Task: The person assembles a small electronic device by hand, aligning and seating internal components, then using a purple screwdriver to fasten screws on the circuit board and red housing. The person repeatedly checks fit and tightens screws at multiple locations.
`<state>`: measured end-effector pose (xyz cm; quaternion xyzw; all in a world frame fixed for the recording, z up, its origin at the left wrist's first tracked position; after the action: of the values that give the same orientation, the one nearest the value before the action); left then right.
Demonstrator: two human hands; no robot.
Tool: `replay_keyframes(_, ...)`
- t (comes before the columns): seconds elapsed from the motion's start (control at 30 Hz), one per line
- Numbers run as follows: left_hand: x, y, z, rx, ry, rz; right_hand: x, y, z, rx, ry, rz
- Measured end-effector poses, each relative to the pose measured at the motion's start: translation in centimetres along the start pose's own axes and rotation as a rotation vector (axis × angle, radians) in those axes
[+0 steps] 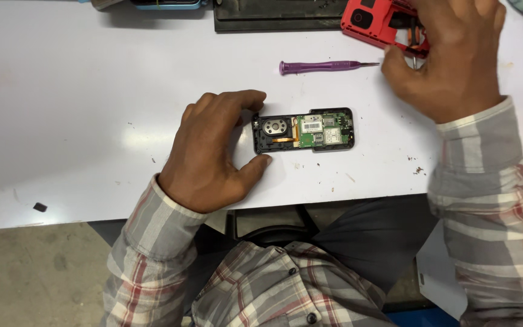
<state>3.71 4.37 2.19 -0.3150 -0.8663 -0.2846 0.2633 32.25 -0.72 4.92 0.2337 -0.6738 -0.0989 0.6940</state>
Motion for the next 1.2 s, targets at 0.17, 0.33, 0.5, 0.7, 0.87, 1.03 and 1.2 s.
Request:
replay_keyframes(0.17,0.0,0.0,0.1,-0.011,-0.028,-0.013,-0.7,-1.4,-1.4,0.065,-0.051,0.005)
replay_keyframes(0.33,-0.1,-0.1,0.2,-0.006,-0.055,-0.011,-0.9,-1.6,-1.6,0.082,-0.017,-0.022)
replay_keyframes(0.5,-0.3,0.0,0.5,0.025,-0.109,0.004,-0.1,-1.3,-1.3,0.069,0.236,-0.044)
replay_keyframes(0.7,-0.3,-0.2,0.4,0.013,-0.062,0.012,1.7,-1.1,2.7,0.026,0.595,0.013)
replay_keyframes(0.87,-0.2,-0.2,0.3,-0.001,-0.064,-0.004,1.9,-0.9,7.2,-0.014,0.672,0.151)
replay_keyframes(1.03,-0.2,-0.4,0.3,0.005,-0.068,-0.019,1.1,-0.6,9.4,0.063,0.667,0.186)
replay_keyframes(1.2,-0.2,-0.5,0.4,-0.007,-0.075,-0.031,0.5,-1.0,9.5,0.059,0.656,0.206)
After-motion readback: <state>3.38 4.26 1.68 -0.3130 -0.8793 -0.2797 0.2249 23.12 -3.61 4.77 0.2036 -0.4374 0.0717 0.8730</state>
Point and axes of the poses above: each hand's wrist, its own y-axis towards the middle knuckle, its own x-axis out of the back of the hand, z = x × y, the point moved 6 cm from there along y, towards the middle knuckle, and after that the axes turned 2 degrees about x, right-handed, at the moved point
